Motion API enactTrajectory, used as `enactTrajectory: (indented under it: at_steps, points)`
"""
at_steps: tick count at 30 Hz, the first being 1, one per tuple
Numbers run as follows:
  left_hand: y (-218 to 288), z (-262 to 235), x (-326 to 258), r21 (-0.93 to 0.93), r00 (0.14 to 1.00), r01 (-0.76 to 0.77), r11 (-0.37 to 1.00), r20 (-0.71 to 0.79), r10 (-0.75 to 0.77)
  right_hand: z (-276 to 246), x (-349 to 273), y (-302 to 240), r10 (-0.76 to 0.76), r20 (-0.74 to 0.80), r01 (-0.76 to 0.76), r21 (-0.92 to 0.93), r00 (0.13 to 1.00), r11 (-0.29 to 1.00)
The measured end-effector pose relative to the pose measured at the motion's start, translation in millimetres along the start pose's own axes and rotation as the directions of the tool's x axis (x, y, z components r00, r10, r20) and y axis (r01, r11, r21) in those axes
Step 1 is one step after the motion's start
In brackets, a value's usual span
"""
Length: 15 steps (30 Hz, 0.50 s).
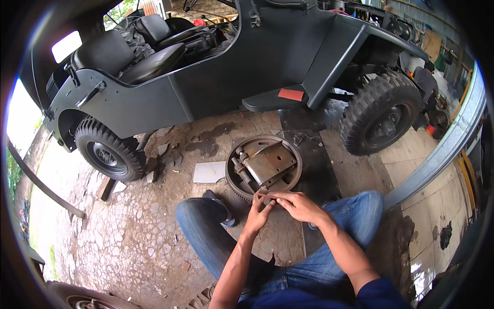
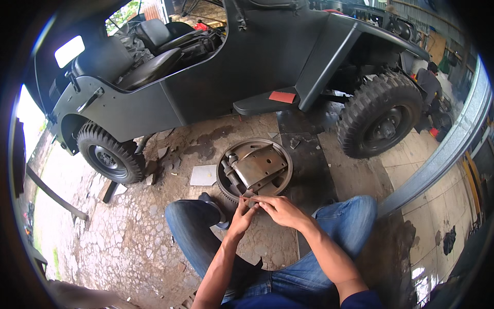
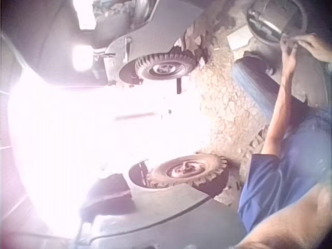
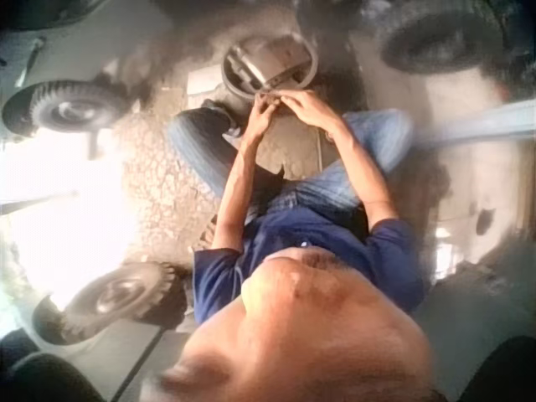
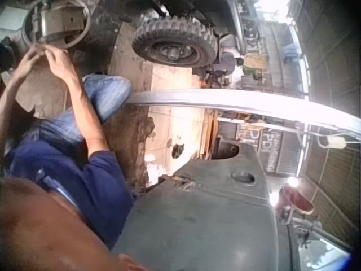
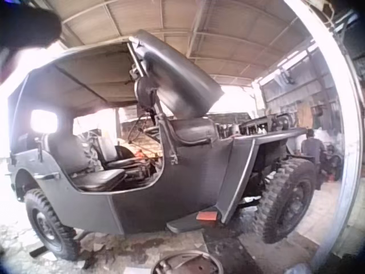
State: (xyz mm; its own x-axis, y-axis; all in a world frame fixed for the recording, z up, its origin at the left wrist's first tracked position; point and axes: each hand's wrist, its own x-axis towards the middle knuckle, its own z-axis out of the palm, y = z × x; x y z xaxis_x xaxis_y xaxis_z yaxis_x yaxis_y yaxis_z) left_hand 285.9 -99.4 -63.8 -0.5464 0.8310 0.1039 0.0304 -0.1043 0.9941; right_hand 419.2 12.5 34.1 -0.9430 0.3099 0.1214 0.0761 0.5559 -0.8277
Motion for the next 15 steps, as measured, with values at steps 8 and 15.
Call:
enactTrajectory:
  at_steps: [8, 15]
  points:
    - [-34, -13, 1, -0.128, 0.994, 0.100, 0.987, 0.056, -0.094, 10, 1, 6, -0.196, -0.097, 0.176, -0.180, 0.976, 0.968]
    - [-13, -15, -1, -0.211, 0.996, 0.064, 0.975, 0.075, -0.049, 18, 1, 20, -0.237, -0.171, 0.211, -0.160, 0.956, 0.964]
